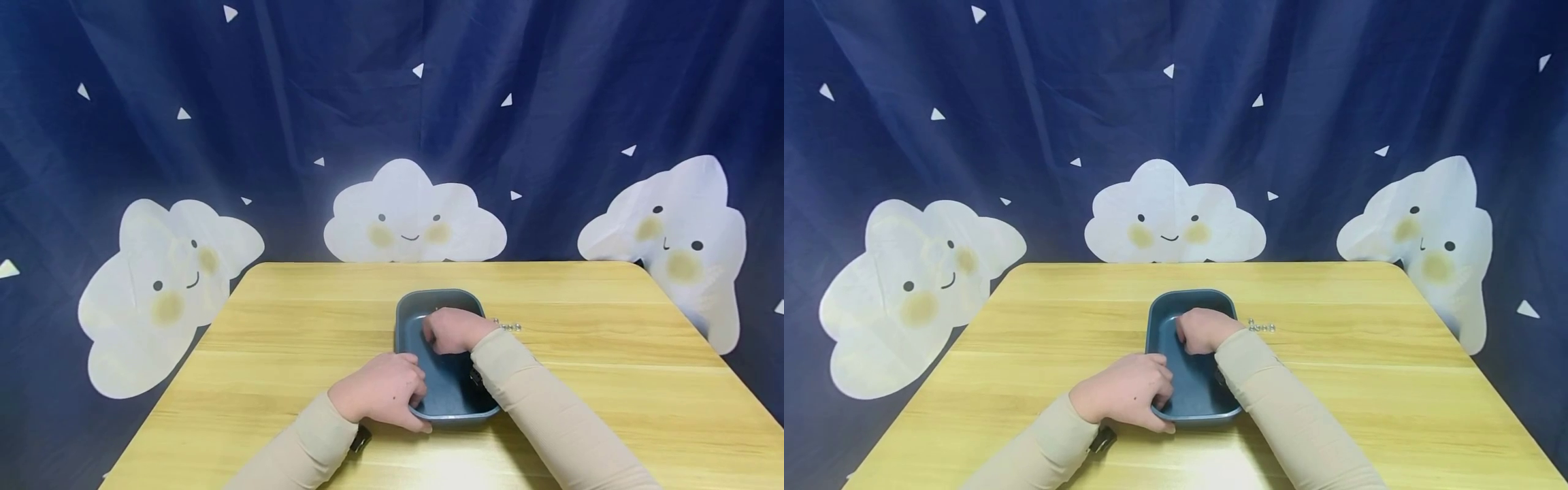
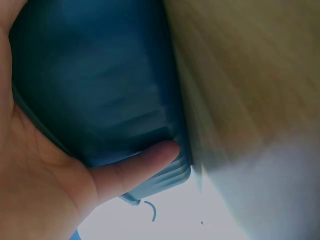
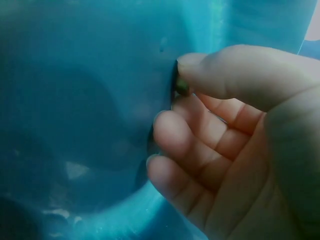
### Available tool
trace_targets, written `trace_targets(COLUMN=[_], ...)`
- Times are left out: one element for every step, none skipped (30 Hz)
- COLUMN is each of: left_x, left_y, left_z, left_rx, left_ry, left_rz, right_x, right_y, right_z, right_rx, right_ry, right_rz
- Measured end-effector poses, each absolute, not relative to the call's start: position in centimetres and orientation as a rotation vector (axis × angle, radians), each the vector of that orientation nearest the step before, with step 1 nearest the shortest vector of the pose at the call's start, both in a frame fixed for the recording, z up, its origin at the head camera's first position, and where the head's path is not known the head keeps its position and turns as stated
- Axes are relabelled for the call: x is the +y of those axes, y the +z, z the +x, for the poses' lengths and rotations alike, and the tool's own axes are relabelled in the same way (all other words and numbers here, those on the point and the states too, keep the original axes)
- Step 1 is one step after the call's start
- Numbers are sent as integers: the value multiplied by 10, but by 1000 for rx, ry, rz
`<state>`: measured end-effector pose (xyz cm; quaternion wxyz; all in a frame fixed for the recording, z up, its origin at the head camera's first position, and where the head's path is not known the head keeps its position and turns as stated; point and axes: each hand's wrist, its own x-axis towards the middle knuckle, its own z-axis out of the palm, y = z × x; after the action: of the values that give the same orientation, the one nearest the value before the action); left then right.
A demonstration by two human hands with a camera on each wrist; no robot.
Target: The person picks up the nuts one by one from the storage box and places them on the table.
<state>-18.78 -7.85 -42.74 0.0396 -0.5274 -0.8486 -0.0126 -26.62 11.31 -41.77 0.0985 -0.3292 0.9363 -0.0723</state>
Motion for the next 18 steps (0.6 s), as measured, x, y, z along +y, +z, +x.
trace_targets(left_x=[-79, -79, -79, -79, -79, -79, -79, -79, -79, -79, -79, -79, -79, -79, -78, -78, -78, -78], left_y=[-427, -428, -428, -428, -428, -428, -428, -428, -428, -428, -428, -428, -428, -428, -428, -429, -429, -429], left_z=[-188, -188, -187, -188, -188, -188, -188, -188, -188, -188, -188, -188, -188, -188, -188, -188, -189, -189], left_rx=[-2599, -2596, -2596, -2595, -2596, -2597, -2598, -2599, -2601, -2603, -2604, -2604, -2603, -2603, -2605, -2606, -2604, -2602], left_ry=[-36, -33, -30, -30, -28, -29, -30, -31, -33, -36, -38, -40, -40, -42, -44, -45, -45, -46], left_rz=[-1616, -1616, -1616, -1616, -1616, -1616, -1616, -1616, -1616, -1616, -1615, -1616, -1616, -1616, -1615, -1614, -1615, -1617], right_x=[113, 113, 113, 113, 113, 113, 113, 114, 114, 114, 114, 114, 114, 114, 114, 114, 114, 114], right_y=[-418, -418, -418, -418, -418, -419, -419, -419, -418, -418, -418, -417, -417, -417, -416, -416, -416, -415], right_z=[-266, -266, -266, -266, -266, -266, -266, -266, -266, -266, -266, -266, -266, -266, -266, -266, -266, -266], right_rx=[2771, 2772, 2771, 2771, 2770, 2770, 2767, 2765, 2761, 2759, 2756, 2753, 2748, 2745, 2742, 2741, 2738, 2736], right_ry=[-209, -206, -198, -198, -199, -198, -196, -199, -198, -197, -195, -195, -194, -194, -195, -201, -202, -205], right_rz=[-969, -968, -962, -960, -959, -961, -960, -961, -961, -958, -956, -955, -952, -950, -948, -948, -946, -943])
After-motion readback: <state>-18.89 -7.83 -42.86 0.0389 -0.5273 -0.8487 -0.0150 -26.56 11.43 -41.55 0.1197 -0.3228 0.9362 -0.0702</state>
